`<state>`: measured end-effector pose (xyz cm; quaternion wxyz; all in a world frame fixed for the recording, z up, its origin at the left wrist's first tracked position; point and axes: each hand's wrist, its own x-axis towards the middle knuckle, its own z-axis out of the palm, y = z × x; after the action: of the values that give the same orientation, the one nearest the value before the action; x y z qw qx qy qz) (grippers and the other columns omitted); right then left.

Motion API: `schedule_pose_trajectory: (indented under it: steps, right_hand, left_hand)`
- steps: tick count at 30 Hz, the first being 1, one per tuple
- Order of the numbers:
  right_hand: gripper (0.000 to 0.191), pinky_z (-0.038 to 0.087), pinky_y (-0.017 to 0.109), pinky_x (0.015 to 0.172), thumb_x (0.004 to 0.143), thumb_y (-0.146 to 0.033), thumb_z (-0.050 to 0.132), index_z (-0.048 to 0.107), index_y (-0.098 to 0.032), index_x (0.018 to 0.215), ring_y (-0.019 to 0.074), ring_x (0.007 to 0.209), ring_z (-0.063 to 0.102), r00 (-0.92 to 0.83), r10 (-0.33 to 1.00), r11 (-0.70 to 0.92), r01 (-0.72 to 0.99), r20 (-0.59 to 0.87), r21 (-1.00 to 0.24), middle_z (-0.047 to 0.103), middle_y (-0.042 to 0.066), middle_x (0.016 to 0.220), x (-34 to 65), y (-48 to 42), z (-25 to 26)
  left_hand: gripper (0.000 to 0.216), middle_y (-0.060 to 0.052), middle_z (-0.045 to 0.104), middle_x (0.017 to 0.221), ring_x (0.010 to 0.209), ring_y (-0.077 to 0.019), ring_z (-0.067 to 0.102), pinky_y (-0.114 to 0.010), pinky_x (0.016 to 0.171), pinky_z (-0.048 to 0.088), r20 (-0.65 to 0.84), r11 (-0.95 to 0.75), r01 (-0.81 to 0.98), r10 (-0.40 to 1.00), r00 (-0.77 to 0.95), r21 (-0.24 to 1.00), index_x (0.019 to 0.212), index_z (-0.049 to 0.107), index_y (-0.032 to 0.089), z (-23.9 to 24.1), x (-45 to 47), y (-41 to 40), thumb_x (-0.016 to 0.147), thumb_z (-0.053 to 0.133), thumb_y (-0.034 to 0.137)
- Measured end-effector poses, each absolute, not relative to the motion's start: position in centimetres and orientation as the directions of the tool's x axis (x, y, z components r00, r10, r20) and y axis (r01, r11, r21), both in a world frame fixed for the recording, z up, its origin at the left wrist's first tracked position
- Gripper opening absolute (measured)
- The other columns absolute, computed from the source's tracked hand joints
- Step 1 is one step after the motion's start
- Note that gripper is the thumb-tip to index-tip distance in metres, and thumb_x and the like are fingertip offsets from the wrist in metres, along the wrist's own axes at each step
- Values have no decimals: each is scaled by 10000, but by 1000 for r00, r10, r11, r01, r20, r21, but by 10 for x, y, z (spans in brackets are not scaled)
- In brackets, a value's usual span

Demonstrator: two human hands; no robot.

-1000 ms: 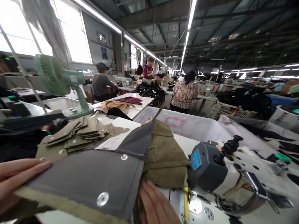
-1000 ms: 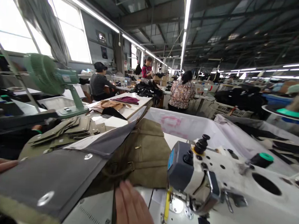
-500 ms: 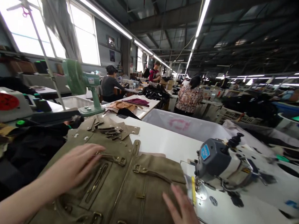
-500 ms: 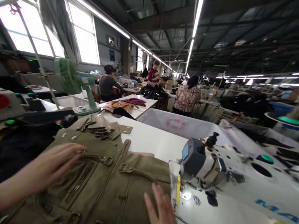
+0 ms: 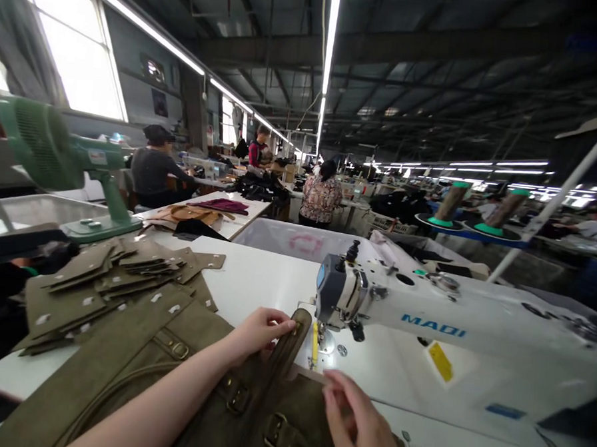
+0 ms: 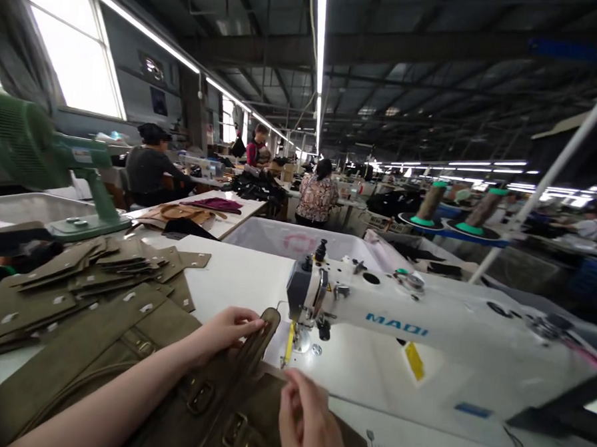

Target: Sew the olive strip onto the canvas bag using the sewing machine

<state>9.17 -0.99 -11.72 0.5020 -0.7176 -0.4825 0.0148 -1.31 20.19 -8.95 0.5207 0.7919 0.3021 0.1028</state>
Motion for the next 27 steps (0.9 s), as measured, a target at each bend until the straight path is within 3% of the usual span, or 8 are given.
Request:
schedule_pose_trajectory:
  steps: [2,9,12,15,17,20,23,27]
  right_hand:
    - [425,580,251,674,948,-540,508,671,-190,1127,195,819,715,596,686,16,560,417,-828,740,86,969,99,18,-108]
    - [525,504,311,630,898,-688,490,664,-211,764,222,695,621,659,566,32,583,495,-812,669,66,749,112,53,-82]
    - [453,457,275,570,937,-623,504,661,-223,792,183,621,576,679,529,14,594,510,-805,646,32,716,118,33,-80]
    - [359,427,267,544,953,-560,553,660,-231,856,165,585,560,670,495,-16,644,554,-765,631,-1,699,112,16,-92]
    - [362,467,304,710,951,-561,572,646,-214,1023,200,751,647,582,426,-41,777,693,-628,695,27,848,99,11,-109]
    - [323,300,448,1050,1002,-517,506,598,-227,1110,256,995,673,383,418,-78,919,824,-388,737,45,1015,78,11,-131]
    - [209,202,491,1077,1050,-401,442,579,-258,980,221,865,697,349,468,-86,932,812,-351,736,-26,841,71,8,-133]
    - [202,203,496,1070,1058,-360,426,557,-257,945,207,840,704,293,506,-99,954,811,-283,728,-39,801,80,-3,-111]
  left_hand:
    - [361,11,591,707,634,-136,569,-259,602,476,-105,-321,315,532,840,893,944,675,138,-78,-10,187,939,593,490]
    - [208,9,624,757,841,-212,579,-361,931,459,-41,-536,323,471,881,780,698,657,179,-58,-14,167,718,784,343]
    - [295,70,582,625,788,-196,614,-529,1187,204,-137,-611,316,322,937,726,594,600,188,-50,-23,159,675,859,305]
    - [191,66,685,816,976,-196,666,-557,1207,-124,-90,-698,219,218,972,682,686,647,207,-43,-31,148,817,776,258]
    - [146,32,710,951,1102,-187,645,-555,1190,-186,19,-765,171,233,972,621,794,665,214,-42,-34,140,935,632,197]
    - [229,23,687,845,1020,-176,642,-569,1217,-35,216,-861,134,268,939,490,835,618,197,-50,-35,131,999,469,139]
    - [290,19,638,714,780,-188,595,-474,1034,356,385,-948,84,205,900,307,778,554,188,-59,-34,130,1022,399,175]
    - [370,3,604,657,655,-195,511,-410,786,378,443,-970,95,187,877,222,718,496,188,-59,-31,131,1048,336,229]
